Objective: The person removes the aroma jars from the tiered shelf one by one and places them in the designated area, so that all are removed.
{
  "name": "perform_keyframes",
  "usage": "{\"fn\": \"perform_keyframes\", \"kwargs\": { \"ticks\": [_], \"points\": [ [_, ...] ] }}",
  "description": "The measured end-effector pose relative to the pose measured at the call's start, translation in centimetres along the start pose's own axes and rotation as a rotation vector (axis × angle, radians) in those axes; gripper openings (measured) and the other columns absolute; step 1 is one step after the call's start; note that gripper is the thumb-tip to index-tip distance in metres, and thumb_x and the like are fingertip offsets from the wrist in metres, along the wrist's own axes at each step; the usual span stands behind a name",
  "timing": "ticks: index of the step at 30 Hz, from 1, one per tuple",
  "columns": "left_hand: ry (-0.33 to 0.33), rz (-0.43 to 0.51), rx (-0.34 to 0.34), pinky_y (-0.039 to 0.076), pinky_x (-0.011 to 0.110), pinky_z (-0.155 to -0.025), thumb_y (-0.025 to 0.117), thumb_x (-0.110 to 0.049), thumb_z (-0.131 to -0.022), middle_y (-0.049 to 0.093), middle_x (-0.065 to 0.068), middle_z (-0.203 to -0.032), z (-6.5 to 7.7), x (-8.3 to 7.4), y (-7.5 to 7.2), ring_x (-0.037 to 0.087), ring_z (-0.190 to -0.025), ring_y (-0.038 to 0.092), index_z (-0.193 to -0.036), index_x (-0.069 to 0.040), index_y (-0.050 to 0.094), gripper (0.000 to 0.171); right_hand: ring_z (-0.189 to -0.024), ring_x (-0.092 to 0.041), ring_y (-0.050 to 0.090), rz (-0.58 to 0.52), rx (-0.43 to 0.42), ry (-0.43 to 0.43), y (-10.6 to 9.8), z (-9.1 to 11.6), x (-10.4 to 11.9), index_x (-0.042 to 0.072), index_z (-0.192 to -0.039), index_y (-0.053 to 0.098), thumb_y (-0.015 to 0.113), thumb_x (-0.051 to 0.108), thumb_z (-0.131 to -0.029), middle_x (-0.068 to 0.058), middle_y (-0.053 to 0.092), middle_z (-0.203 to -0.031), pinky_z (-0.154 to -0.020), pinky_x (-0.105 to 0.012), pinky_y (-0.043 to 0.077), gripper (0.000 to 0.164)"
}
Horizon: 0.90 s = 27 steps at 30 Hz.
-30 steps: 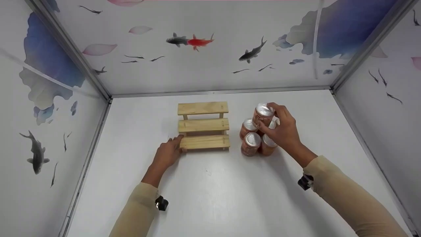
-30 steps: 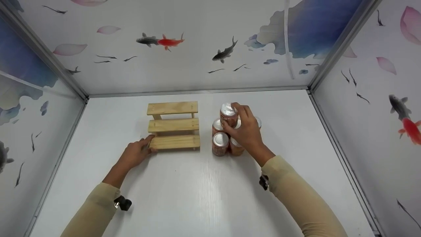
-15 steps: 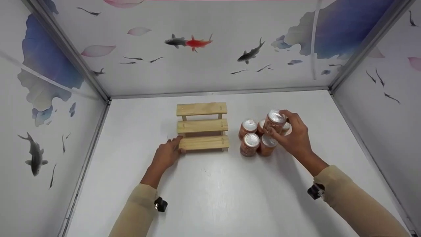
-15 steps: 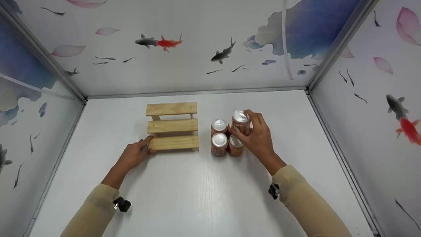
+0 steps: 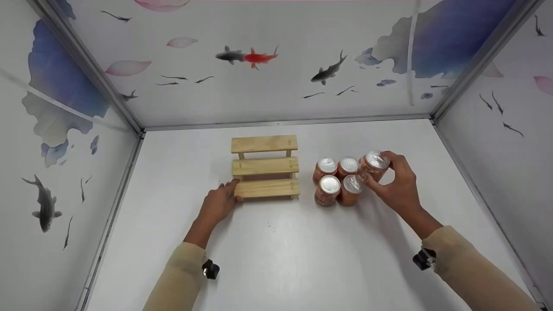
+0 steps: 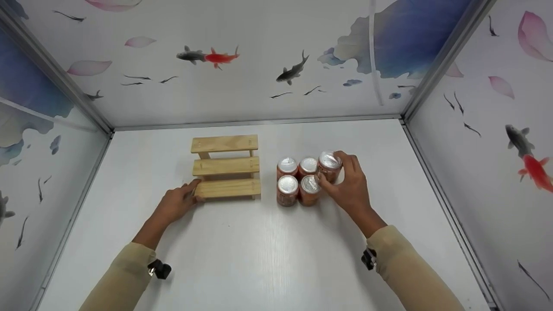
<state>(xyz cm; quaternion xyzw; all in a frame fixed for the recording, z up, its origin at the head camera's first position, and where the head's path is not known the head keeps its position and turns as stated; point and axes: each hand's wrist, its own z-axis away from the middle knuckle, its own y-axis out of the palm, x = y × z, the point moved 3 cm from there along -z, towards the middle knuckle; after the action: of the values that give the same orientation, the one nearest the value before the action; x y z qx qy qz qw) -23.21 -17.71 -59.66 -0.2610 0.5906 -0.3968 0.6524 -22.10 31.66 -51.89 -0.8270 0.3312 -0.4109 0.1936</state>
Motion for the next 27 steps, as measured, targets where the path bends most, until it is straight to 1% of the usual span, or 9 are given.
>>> {"fn": "perform_keyframes", "kwargs": {
  "ticks": [6,12,19,20,22,26,27],
  "points": [
    [-0.001,0.008,0.003,0.045,0.066,-0.125,0.071,-0.033,-0.109,0.055,0.025,-0.164,0.1,0.0,0.0,0.048,-0.157,0.049,-0.166,-0.016,0.052,0.063,-0.125,-0.034,0.068,0.005,-0.017,0.001,-0.7,0.4,-0.5,-0.006,-0.142,0.06,0.099,0.01,-0.08,-0.025,0.065,-0.131,-0.109,-0.001,0.04,0.075],
    [-0.003,0.006,0.002,0.045,0.066,-0.126,0.07,-0.034,-0.109,0.054,0.027,-0.164,0.0,0.0,0.0,0.048,-0.157,0.049,-0.166,-0.017,0.052,0.062,-0.123,-0.035,0.068,0.025,-0.016,0.017,-1.2,0.9,-0.9,-0.007,-0.142,0.059,0.099,0.008,-0.079,-0.027,0.064,-0.13,-0.107,0.001,0.039,0.076],
    [0.005,-0.016,-0.008,0.047,0.066,-0.124,0.069,-0.035,-0.109,0.057,0.027,-0.162,0.0,0.1,0.2,0.049,-0.154,0.052,-0.165,-0.016,0.053,0.061,-0.123,-0.032,0.067,0.031,-0.011,0.04,-1.4,1.7,-1.5,-0.008,-0.141,0.059,0.098,0.004,-0.078,-0.027,0.065,-0.132,-0.107,0.0,0.039,0.075],
    [0.022,-0.014,-0.013,0.048,0.064,-0.124,0.069,-0.038,-0.109,0.057,0.025,-0.162,-0.6,1.0,0.7,0.048,-0.154,0.053,-0.166,-0.018,0.052,0.062,-0.123,-0.031,0.067,0.031,-0.012,0.042,-1.4,1.8,-1.6,-0.008,-0.141,0.06,0.098,0.004,-0.078,-0.026,0.065,-0.132,-0.107,-0.001,0.04,0.074],
    [0.02,-0.006,-0.012,0.048,0.065,-0.124,0.069,-0.038,-0.11,0.057,0.025,-0.162,-0.6,1.0,0.7,0.047,-0.154,0.053,-0.166,-0.017,0.052,0.062,-0.122,-0.029,0.066,0.036,-0.012,0.044,-1.3,2.1,-1.7,-0.007,-0.14,0.06,0.097,0.003,-0.078,-0.026,0.065,-0.132,-0.106,-0.001,0.04,0.073],
    [0.017,0.008,-0.009,0.046,0.065,-0.126,0.07,-0.036,-0.11,0.055,0.025,-0.164,-0.6,1.0,0.6,0.047,-0.156,0.051,-0.166,-0.018,0.051,0.062,-0.121,-0.021,0.065,0.033,0.005,0.045,-1.2,2.7,-2.3,-0.006,-0.14,0.061,0.099,0.003,-0.077,-0.024,0.066,-0.132,-0.104,-0.001,0.042,0.075],
    [-0.001,0.009,-0.002,0.045,0.066,-0.126,0.07,-0.032,-0.109,0.054,0.026,-0.164,-0.1,0.1,0.0,0.048,-0.156,0.049,-0.166,-0.017,0.052,0.062,-0.121,-0.019,0.064,0.031,0.013,0.049,-1.1,2.8,-2.4,-0.006,-0.141,0.061,0.099,0.003,-0.077,-0.024,0.066,-0.132,-0.103,0.0,0.042,0.075]
  ]
}}
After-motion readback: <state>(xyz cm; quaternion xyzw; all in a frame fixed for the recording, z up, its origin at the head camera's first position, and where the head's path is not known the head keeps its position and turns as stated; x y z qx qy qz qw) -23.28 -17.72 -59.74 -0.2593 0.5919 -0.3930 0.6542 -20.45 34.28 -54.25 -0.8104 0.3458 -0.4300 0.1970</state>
